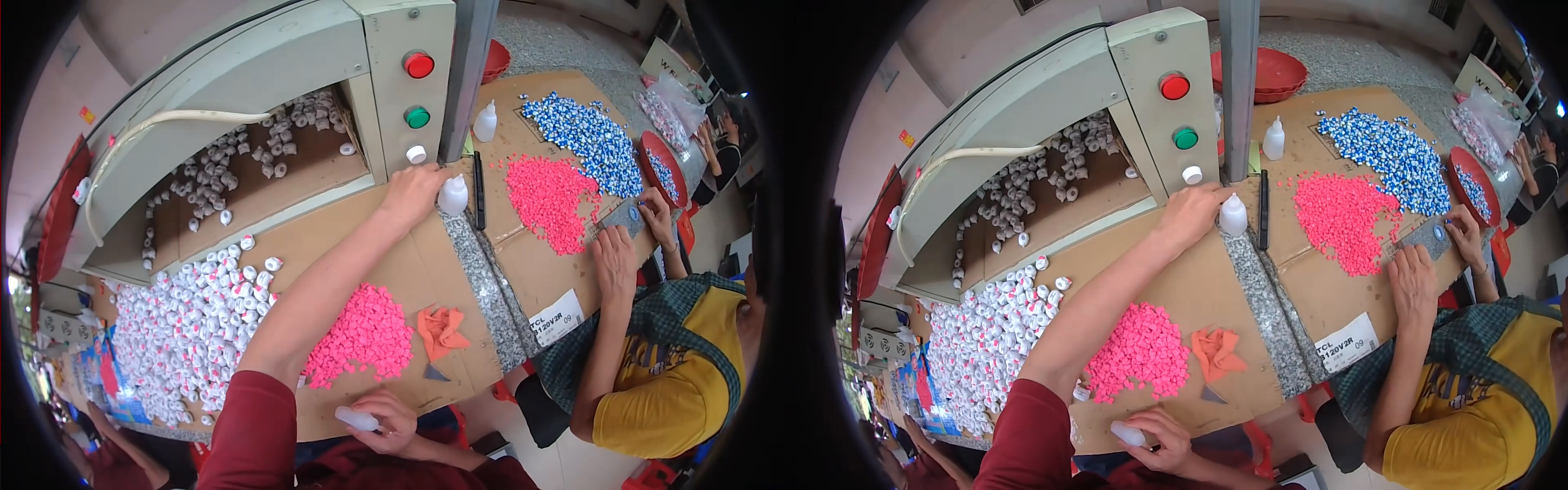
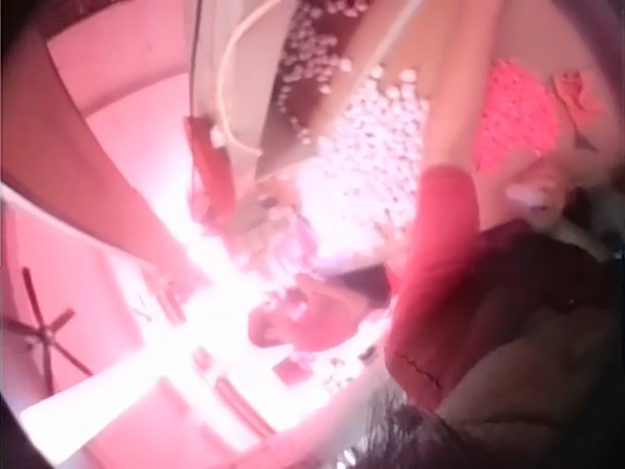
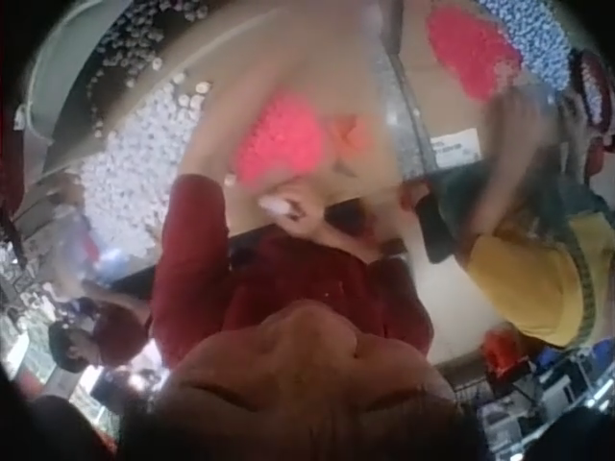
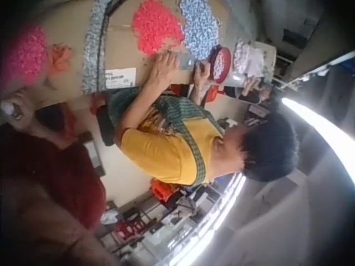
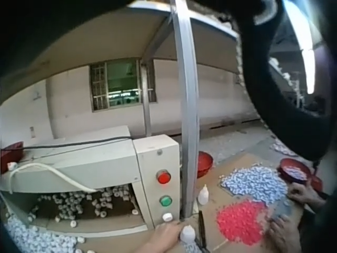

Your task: The person assembles toy components by applying glue from a bottle to white plastic shells and inserting pink heart pieces into them.

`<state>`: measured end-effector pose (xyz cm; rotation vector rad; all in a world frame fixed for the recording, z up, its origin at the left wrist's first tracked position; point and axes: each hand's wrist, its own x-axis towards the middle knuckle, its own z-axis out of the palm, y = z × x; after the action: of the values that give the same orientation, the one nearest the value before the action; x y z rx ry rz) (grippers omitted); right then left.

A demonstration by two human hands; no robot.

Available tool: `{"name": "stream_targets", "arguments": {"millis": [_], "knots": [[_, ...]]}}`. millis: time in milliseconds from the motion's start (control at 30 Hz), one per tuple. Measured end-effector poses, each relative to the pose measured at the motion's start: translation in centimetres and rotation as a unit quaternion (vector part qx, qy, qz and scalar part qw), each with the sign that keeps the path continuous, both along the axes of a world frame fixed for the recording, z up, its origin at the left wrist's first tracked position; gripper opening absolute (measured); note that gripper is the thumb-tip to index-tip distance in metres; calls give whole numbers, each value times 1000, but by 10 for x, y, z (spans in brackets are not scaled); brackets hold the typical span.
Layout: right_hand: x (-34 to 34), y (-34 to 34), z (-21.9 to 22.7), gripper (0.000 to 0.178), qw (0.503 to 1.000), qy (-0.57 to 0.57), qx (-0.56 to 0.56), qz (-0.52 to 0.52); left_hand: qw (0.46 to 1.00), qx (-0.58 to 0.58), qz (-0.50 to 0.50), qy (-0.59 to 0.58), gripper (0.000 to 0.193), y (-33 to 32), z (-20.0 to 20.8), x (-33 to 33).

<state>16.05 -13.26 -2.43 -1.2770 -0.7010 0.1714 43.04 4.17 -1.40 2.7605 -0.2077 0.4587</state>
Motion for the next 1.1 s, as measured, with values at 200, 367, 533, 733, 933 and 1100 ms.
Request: {"name": "stream_targets", "arguments": {"millis": [200,367,533,733,933,1100], "knots": [[-5,0,-1,32,1000,-13,14,-15,995,-75,29,-54,22,14,16,-39],[-3,-3,-2,31,999,-38,2,-30,835,-534,52,124,22,32,59,-135],[-17,-4,-11,32,981,170,94,17,702,-669,135,202,23,16,88,-285],[-24,7,18,30,989,79,-115,39,529,-815,138,191,23,-28,42,-403],[-38,25,18,27,984,13,-114,138,472,-867,100,129,25,-33,22,-422],[-63,36,15,30,988,46,-141,43,439,-886,151,13,32,-45,12,-429]]}}
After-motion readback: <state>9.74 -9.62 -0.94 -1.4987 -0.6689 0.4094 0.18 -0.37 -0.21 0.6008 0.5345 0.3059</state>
